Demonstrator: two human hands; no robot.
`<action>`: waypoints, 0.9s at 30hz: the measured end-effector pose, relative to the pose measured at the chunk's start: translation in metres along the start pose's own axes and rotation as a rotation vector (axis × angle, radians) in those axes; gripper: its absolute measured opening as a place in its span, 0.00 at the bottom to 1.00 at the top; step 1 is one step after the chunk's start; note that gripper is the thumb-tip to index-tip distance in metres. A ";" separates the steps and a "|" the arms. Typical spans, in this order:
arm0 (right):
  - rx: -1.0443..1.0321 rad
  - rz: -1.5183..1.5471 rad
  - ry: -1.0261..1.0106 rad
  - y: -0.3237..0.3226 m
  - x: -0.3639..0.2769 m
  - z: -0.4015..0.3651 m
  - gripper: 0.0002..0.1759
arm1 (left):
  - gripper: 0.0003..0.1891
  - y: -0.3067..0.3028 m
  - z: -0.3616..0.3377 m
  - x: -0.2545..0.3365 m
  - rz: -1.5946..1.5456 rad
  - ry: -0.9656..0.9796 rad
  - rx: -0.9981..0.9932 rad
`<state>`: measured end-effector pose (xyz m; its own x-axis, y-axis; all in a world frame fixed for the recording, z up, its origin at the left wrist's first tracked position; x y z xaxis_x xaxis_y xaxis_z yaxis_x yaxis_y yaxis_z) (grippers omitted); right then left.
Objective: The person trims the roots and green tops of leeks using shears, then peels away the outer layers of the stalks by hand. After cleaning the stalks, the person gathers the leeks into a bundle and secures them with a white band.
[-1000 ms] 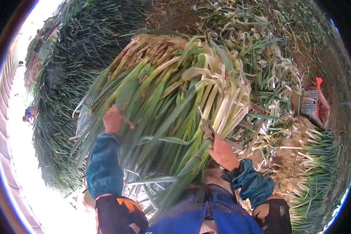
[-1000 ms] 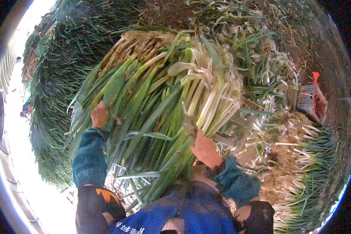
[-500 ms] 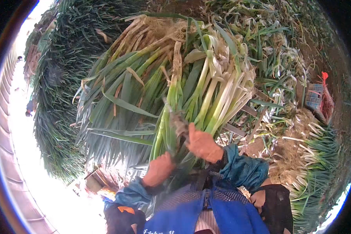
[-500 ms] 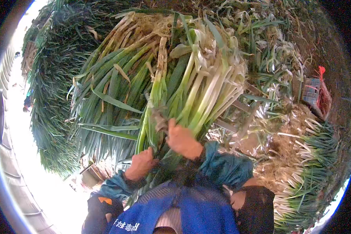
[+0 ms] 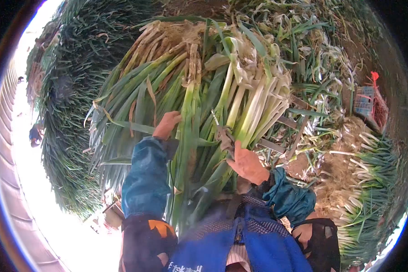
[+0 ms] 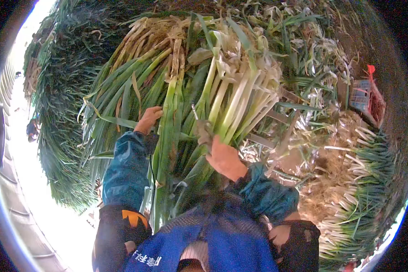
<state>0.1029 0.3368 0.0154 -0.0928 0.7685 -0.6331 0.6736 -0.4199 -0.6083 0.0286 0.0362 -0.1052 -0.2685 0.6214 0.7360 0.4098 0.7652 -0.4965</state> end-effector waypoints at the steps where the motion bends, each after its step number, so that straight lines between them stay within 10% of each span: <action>1: 0.071 0.009 -0.067 -0.004 -0.005 -0.002 0.35 | 0.19 -0.006 -0.005 0.044 -0.036 -0.120 -0.033; 14: 0.006 0.149 -0.151 -0.004 -0.044 -0.013 0.34 | 0.24 0.007 -0.014 0.086 0.276 -0.317 0.256; 27: -0.039 0.206 -0.115 -0.005 -0.034 0.031 0.39 | 0.24 0.010 -0.048 0.089 0.242 -0.435 0.062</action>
<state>0.0798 0.2974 0.0247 -0.0316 0.6075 -0.7937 0.7144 -0.5416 -0.4430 0.0504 0.0912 -0.0224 -0.5167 0.7844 0.3430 0.4558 0.5912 -0.6654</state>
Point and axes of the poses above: each hand's wrist, its own z-axis towards the middle knuckle, its own y-axis out of the palm, x = y × z, the point moved 9 cm from there along z, towards the middle knuckle, and after that the axes turned 1 degree about -z, right-handed, at the moved point
